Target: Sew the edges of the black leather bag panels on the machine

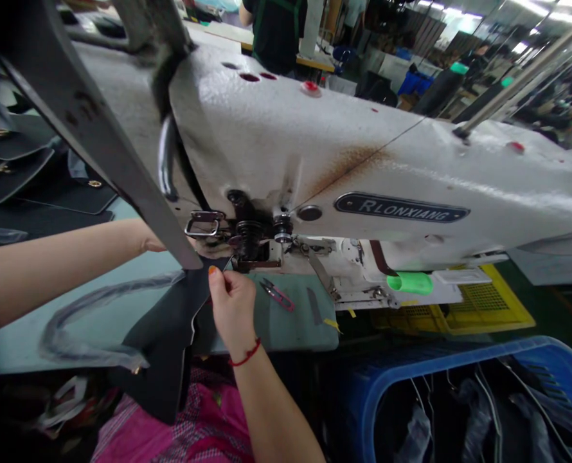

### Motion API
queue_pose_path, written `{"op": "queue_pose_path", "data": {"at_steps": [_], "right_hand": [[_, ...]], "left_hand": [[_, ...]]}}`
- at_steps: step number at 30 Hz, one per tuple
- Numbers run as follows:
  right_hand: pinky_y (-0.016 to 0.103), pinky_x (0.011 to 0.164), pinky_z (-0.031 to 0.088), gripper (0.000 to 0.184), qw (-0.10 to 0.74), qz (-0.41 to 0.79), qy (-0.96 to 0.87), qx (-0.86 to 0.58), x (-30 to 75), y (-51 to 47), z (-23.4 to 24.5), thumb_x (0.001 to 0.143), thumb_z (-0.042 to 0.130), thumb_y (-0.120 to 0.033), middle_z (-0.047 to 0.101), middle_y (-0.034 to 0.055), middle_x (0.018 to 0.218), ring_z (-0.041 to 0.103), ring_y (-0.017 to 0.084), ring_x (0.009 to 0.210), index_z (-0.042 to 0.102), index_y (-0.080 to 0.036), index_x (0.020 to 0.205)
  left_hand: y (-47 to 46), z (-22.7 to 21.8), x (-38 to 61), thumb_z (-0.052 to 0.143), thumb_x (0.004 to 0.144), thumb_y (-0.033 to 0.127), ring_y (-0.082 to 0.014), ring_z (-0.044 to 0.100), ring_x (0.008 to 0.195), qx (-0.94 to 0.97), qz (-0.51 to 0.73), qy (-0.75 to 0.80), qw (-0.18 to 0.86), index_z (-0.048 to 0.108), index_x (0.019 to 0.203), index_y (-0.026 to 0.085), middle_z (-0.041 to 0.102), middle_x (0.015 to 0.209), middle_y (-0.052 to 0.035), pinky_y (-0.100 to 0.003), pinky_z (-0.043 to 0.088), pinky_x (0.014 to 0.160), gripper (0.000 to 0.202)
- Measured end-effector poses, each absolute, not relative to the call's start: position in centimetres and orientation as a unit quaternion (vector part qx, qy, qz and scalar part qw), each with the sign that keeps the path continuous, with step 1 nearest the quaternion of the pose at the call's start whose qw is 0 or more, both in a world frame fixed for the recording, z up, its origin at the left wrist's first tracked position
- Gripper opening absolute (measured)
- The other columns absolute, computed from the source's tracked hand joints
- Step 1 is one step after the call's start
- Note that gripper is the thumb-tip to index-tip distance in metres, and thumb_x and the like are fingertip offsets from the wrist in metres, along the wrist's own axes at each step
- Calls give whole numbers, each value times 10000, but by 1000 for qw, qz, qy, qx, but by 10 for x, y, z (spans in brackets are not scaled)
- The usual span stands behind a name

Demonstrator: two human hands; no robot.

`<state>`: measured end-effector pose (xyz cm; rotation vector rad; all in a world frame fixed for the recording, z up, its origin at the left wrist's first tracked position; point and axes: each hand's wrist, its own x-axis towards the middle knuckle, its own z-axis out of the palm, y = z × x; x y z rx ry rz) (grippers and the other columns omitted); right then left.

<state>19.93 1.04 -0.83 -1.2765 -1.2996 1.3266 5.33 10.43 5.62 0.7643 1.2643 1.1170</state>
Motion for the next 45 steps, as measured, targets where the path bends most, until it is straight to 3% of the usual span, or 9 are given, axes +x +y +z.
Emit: {"op": "queue_pose_path", "data": {"at_steps": [3,7,11,19,22,26,30,38,45], "right_hand": [[237,493,197,457,426,532,-530,-505,210,13,-7,885,520,-428,259,-42,568,251,80,540,314,-188,555],[234,506,207,452,377,576,-539,-485,227,20,-9,856,552,-481,283,-40,586,268,86,561,366,-187,568],[225,507,219,424,344,603,-546,-469,237,30,-3,846,569,-481,325,-39,604,294,89,573,411,-182,591],[202,559,320,161,259,617,-616,-416,270,6,24,871,592,-291,517,-26,731,429,99,643,554,-172,769],[202,569,343,194,278,571,-620,-461,272,-24,18,899,575,-288,528,-23,708,456,105,653,548,-170,748],[220,650,433,185,343,559,-559,-507,257,-53,3,930,548,-328,636,19,838,564,135,737,618,-158,937],[235,694,479,232,389,535,-531,-529,243,-64,-3,911,583,-342,675,46,911,628,158,786,621,-154,1041],[226,643,454,239,357,485,-575,-554,246,-64,5,927,572,-362,701,47,880,654,167,771,652,-172,1049],[215,565,339,297,362,472,-590,-545,246,-59,4,969,502,-374,567,-13,669,506,103,613,595,-171,772]], "left_hand": [[93,46,53,785,454,-94,-237,689,705,382,379,517,665,704,720,29,720,673,-65,-366,561,667,304],[77,35,51,776,722,252,-220,674,968,510,297,469,657,722,1007,103,765,970,-70,-383,529,900,326],[73,29,52,746,746,390,-246,663,1037,570,304,496,581,692,1155,201,733,1137,-45,-391,519,940,454],[-4,-28,38,492,922,356,-294,408,1359,660,406,615,148,493,1358,173,487,1407,-153,-501,307,1152,473],[-48,-58,38,542,884,421,-333,414,1367,613,386,637,263,440,1401,177,420,1472,-176,-542,329,1136,581],[-66,-59,59,646,796,510,-354,546,1260,470,381,624,496,593,1230,190,610,1326,-147,-514,408,1095,542],[-52,-30,83,763,688,509,-341,705,977,300,414,571,642,618,1114,151,726,1098,-144,-434,588,838,574],[-54,-16,94,851,607,404,-251,736,731,201,448,609,624,644,1028,188,762,918,-58,-308,607,615,516],[-55,-13,82,794,693,430,-295,704,1001,322,414,645,555,644,1112,208,737,1117,-71,-354,608,786,497]]}}
